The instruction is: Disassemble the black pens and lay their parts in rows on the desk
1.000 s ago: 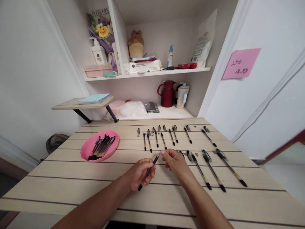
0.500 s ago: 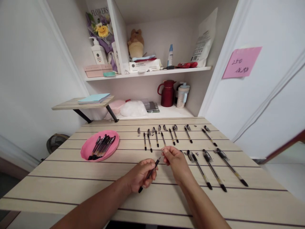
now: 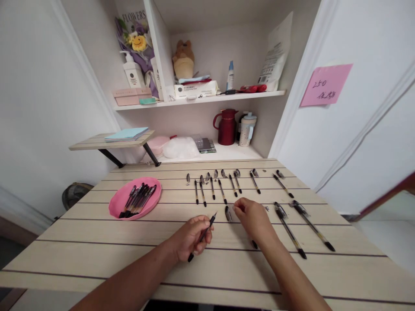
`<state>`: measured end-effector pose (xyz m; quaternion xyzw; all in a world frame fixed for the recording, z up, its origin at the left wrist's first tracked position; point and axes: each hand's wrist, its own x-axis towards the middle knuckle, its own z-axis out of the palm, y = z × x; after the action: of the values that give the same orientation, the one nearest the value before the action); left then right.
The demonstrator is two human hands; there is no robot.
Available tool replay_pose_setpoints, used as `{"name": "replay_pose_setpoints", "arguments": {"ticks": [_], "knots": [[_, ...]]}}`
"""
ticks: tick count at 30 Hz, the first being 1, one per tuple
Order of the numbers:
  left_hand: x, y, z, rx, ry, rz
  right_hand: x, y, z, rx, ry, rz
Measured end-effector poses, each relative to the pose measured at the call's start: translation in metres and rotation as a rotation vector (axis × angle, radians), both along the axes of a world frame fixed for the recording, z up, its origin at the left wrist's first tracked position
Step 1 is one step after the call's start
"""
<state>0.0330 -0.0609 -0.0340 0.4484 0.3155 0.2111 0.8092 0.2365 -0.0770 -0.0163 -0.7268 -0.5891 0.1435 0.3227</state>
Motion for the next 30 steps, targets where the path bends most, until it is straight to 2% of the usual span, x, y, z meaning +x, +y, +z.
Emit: {"name": "replay_pose_setpoints", "arguments": {"ticks": [4,8,19,30], "knots": [[0.0,0.0,-0.001,0.009,0.004,0.003,-0.005,0.003,-0.011,-0.105,-0.346,0.013],[0.0,0.0,-0.001,0.013,0.003,-0.005,-0.012,0.005,-0.021,-0.19,-0.515,0.052],[0.001,0.0,-0.003,0.022,-0.012,-0.01,-0.022,0.011,-0.028,-0.224,-0.583,0.048],[0.001,0.001,-0.003,0.005,0.003,-0.012,-0.042,0.006,-0.025,-0.181,-0.578,0.116]]}}
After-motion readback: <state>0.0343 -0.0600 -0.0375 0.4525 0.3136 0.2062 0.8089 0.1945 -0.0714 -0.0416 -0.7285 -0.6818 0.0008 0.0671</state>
